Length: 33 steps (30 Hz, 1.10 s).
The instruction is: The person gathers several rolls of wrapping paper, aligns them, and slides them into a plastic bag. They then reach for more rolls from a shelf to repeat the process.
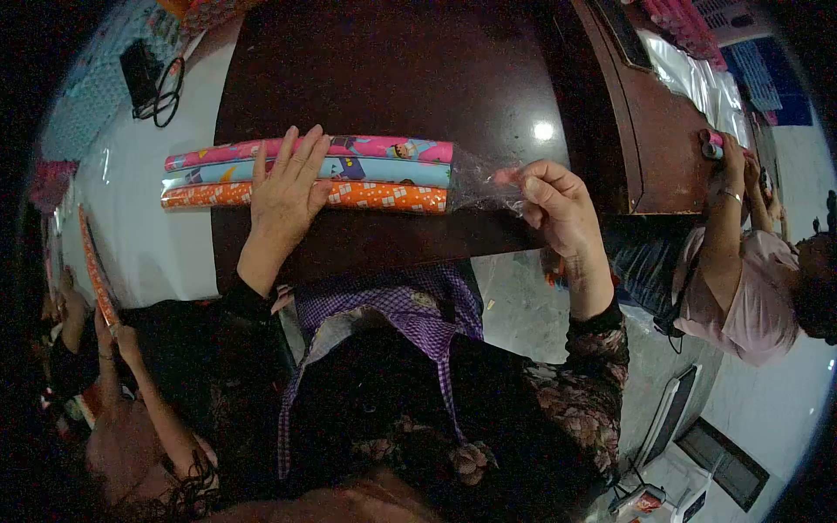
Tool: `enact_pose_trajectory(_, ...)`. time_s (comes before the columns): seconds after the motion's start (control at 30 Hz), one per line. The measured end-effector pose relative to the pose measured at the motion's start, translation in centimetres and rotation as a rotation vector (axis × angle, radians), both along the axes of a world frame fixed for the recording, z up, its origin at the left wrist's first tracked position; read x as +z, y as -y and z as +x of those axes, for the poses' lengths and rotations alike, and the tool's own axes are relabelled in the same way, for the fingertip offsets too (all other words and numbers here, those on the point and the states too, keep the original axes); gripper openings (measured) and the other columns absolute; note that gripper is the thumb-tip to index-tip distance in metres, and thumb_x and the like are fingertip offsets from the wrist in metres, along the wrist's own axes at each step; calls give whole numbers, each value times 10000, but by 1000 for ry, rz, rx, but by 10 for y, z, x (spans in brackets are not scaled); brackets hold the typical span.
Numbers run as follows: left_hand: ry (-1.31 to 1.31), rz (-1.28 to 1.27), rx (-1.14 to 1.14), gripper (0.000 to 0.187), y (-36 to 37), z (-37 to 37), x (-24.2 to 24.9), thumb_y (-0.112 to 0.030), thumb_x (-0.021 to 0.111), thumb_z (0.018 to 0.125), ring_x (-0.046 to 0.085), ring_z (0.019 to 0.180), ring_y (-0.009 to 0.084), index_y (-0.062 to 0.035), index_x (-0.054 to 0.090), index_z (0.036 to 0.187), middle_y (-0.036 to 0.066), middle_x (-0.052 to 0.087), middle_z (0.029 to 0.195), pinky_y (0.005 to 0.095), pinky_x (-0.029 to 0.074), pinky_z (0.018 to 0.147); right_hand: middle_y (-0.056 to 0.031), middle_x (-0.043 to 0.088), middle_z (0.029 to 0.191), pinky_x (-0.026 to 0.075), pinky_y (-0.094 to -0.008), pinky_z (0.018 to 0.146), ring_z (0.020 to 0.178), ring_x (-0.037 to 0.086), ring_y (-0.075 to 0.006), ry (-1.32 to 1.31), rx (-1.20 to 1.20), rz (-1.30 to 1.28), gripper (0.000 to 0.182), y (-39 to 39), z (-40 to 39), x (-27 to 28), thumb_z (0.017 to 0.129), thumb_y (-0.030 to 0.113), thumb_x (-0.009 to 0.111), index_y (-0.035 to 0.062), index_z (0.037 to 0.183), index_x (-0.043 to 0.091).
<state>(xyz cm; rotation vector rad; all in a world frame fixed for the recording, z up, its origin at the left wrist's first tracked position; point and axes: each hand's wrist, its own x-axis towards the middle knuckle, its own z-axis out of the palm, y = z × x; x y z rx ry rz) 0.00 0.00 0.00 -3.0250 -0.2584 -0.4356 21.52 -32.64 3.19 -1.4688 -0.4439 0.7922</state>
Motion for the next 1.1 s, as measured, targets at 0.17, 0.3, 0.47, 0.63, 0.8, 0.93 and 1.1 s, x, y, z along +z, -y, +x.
enact_pose_trajectory(0.17, 12, 2, 1, 536, 5, -6, -1, -405, 455, 961, 352, 1396, 239, -179, 425, 1445, -10, 395, 1508, 534, 175, 1155, -150, 691, 1076, 352, -213, 422, 504, 447, -62, -290, 270, 6, 551, -1, -11, 26, 967, 465, 508, -9, 1239, 580)
enact_pose_trajectory(0.3, 36, -11, -5, 549, 8, -5, -1, -396, 486, 941, 353, 1394, 245, -170, 431, 1439, 0, 404, 1501, 535, 184, 1152, -163, 688, 1068, 344, -220, 414, 531, 479, -85, -288, 181, -74, 623, -12, -23, 33, 940, 481, 520, -48, 1268, 550)
enact_pose_trajectory(0.47, 164, -32, -63, 533, 8, -4, 5, -369, 614, 847, 460, 1293, 282, -114, 558, 1311, 61, 533, 1370, 542, 290, 1095, -225, 608, 1223, 368, -248, 400, 592, 574, -169, -417, 318, 101, 634, -15, -17, 21, 849, 303, 576, -71, 1350, 472)
enact_pose_trajectory(0.63, 251, -132, -63, 541, 9, -7, -4, -396, 614, 859, 445, 1309, 280, -115, 552, 1317, 47, 515, 1394, 545, 257, 1112, -228, 485, 1394, 462, -267, 500, 733, 639, -220, -264, 436, 71, 635, -13, -19, 16, 814, 150, 556, -48, 1404, 427)
enact_pose_trajectory(0.8, 239, -133, -53, 526, 9, -15, 2, -411, 588, 884, 452, 1299, 293, -115, 550, 1317, 64, 521, 1382, 553, 273, 1099, -111, 588, 1298, 457, -253, 545, 746, 612, -148, 184, 557, -249, 417, -15, -11, 6, 932, 91, 480, 60, 1342, 552)
enact_pose_trajectory(0.93, 272, -151, -72, 532, 7, -14, -1, -405, 608, 869, 457, 1288, 306, -108, 556, 1308, 80, 527, 1370, 555, 286, 1089, -70, 693, 1024, 413, -219, 503, 604, 551, -101, 263, 405, -245, 275, -33, -21, 0, 962, 132, 511, 34, 1186, 636)
enact_pose_trajectory(1.1, 334, -121, -76, 501, 6, -15, -6, -452, 567, 891, 473, 1263, 313, -100, 607, 1246, 86, 571, 1301, 555, 280, 1103, -84, 689, 885, 363, -221, 431, 507, 491, -95, -48, 253, -256, 202, -52, -26, 13, 923, 73, 518, -23, 1055, 637)
